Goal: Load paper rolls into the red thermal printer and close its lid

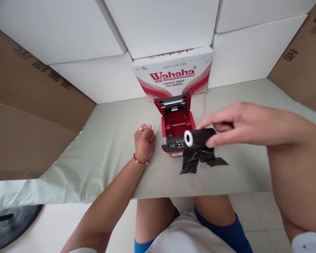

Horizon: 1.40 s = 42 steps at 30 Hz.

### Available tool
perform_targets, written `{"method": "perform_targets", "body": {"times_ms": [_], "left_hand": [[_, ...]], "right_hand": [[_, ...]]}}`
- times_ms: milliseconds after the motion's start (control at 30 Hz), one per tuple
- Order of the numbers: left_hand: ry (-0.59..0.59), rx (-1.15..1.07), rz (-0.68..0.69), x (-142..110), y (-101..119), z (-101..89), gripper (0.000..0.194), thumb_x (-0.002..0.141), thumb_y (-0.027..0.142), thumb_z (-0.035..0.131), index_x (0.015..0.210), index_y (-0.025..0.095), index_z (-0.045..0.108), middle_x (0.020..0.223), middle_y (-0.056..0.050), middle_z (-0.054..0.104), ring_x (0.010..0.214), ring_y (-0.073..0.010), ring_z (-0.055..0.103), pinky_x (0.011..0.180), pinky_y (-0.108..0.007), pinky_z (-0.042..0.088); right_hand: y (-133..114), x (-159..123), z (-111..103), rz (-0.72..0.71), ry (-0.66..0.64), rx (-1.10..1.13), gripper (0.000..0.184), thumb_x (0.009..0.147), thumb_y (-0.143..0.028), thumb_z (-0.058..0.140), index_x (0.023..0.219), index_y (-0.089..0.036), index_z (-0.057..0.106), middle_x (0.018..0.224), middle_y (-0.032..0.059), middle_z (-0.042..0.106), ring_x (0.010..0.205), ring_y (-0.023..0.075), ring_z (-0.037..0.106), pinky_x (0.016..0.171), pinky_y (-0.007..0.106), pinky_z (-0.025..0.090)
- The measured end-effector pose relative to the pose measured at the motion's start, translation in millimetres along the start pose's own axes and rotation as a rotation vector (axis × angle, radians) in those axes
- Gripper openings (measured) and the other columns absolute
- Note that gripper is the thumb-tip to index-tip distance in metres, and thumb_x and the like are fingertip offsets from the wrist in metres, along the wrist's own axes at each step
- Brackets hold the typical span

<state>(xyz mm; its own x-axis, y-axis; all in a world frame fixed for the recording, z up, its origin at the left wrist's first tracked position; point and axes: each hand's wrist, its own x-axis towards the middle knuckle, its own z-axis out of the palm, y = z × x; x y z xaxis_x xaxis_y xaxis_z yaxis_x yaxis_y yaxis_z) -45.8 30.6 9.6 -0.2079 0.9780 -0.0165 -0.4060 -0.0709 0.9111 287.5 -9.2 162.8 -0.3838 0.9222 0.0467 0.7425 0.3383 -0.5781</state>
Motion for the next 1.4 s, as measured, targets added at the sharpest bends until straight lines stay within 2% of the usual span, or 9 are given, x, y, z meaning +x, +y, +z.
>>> {"method": "perform_targets", "body": {"times_ms": [100, 300, 533, 700, 833, 967, 1067, 1200, 1400], "left_hand": [[0.028, 0.244, 0.273, -17.3, 0.1, 2.9, 0.029, 0.094, 0.038, 0.082, 0.076, 0.022, 0.065, 0.075, 0.002, 0.053, 0.073, -0.0152, 0.047, 0.075, -0.026, 0.043], [-0.331, 0.579, 0.659, -48.0, 11.5, 4.9, 0.033, 0.099, 0.053, 0.07, 0.124, 0.034, 0.08, 0.125, -0.01, 0.072, 0.127, -0.0358, 0.06, 0.123, -0.054, 0.037], [-0.484, 0.799, 1.029, -50.4, 7.0, 9.2, 0.048, 0.102, 0.036, 0.064, 0.15, 0.03, 0.061, 0.134, -0.011, 0.078, 0.133, -0.0308, 0.068, 0.118, -0.051, 0.048], [-0.42, 0.886, 0.898, -47.4, 7.4, 9.0, 0.064, 0.108, 0.049, 0.052, 0.167, 0.026, 0.039, 0.156, -0.017, 0.066, 0.151, -0.032, 0.058, 0.131, -0.056, 0.037], [-0.559, 0.968, 0.859, -44.6, 10.2, 10.1, 0.038, 0.11, 0.04, 0.051, 0.143, 0.026, 0.065, 0.131, -0.009, 0.081, 0.145, -0.0277, 0.065, 0.136, -0.053, 0.025], [-0.506, 0.961, 0.994, -45.5, 11.2, 10.7, 0.026, 0.105, 0.033, 0.061, 0.127, 0.025, 0.073, 0.12, -0.005, 0.085, 0.138, -0.0249, 0.068, 0.135, -0.048, 0.027], [-0.496, 0.946, 1.1, -49.8, 11.8, 12.7, 0.026, 0.102, 0.037, 0.066, 0.123, 0.026, 0.074, 0.115, -0.004, 0.087, 0.132, -0.0253, 0.071, 0.135, -0.049, 0.028], [-0.522, 0.937, 1.158, -59.4, 12.7, 20.5, 0.024, 0.097, 0.029, 0.073, 0.12, 0.025, 0.074, 0.111, -0.001, 0.088, 0.115, -0.0202, 0.079, 0.131, -0.043, 0.036], [-0.591, 0.955, 1.153, -73.2, 14.2, 34.0, 0.031, 0.096, 0.013, 0.068, 0.126, 0.021, 0.071, 0.115, -0.006, 0.087, 0.116, -0.0198, 0.081, 0.113, -0.037, 0.054]], "right_hand": [[-23.2, 62.3, 18.3, 0.022, -0.331, 0.061, 0.05, 0.091, -0.057, 0.071, 0.128, -0.025, 0.083, 0.071, -0.0037, 0.062, 0.063, 0.0146, 0.055, 0.062, 0.031, 0.041], [-34.5, 110.3, 65.0, 0.088, -0.237, -0.324, 0.039, 0.09, -0.024, 0.072, 0.128, -0.029, 0.084, 0.107, 0.0032, 0.085, 0.088, 0.0225, 0.073, 0.077, 0.032, 0.05], [-30.4, 114.3, 86.0, 0.141, -0.185, -0.536, 0.046, 0.094, -0.032, 0.068, 0.139, -0.041, 0.078, 0.128, 0.0048, 0.083, 0.11, 0.0332, 0.075, 0.077, 0.038, 0.05], [-30.4, 115.5, 94.3, 0.143, -0.129, -0.597, 0.042, 0.095, -0.035, 0.068, 0.136, -0.038, 0.08, 0.114, 0.0092, 0.085, 0.1, 0.035, 0.077, 0.071, 0.038, 0.048], [-31.4, 110.3, 92.8, 0.109, -0.11, -0.571, 0.044, 0.097, -0.037, 0.068, 0.139, -0.034, 0.078, 0.112, 0.0106, 0.085, 0.096, 0.0329, 0.076, 0.072, 0.038, 0.048], [-26.9, 95.3, 73.2, -0.002, -0.188, -0.14, 0.036, 0.096, -0.043, 0.071, 0.128, -0.03, 0.082, 0.087, 0.0012, 0.081, 0.077, 0.0221, 0.072, 0.069, 0.033, 0.048], [-19.1, 87.9, 58.5, -0.04, 0.078, 0.216, 0.027, 0.098, -0.047, 0.071, 0.095, -0.025, 0.085, 0.074, -0.0006, 0.073, 0.068, 0.017, 0.063, 0.065, 0.032, 0.047], [-6.0, 98.3, 58.5, -0.092, 0.669, 0.28, 0.022, 0.105, -0.04, 0.067, 0.104, -0.024, 0.082, 0.097, 0.0054, 0.078, 0.085, 0.0189, 0.068, 0.082, 0.037, 0.054], [4.6, 117.5, 79.2, -0.16, 0.486, 0.232, 0.033, 0.106, -0.041, 0.062, 0.13, -0.026, 0.078, 0.129, 0.0079, 0.079, 0.116, 0.0262, 0.074, 0.103, 0.046, 0.058]]}}
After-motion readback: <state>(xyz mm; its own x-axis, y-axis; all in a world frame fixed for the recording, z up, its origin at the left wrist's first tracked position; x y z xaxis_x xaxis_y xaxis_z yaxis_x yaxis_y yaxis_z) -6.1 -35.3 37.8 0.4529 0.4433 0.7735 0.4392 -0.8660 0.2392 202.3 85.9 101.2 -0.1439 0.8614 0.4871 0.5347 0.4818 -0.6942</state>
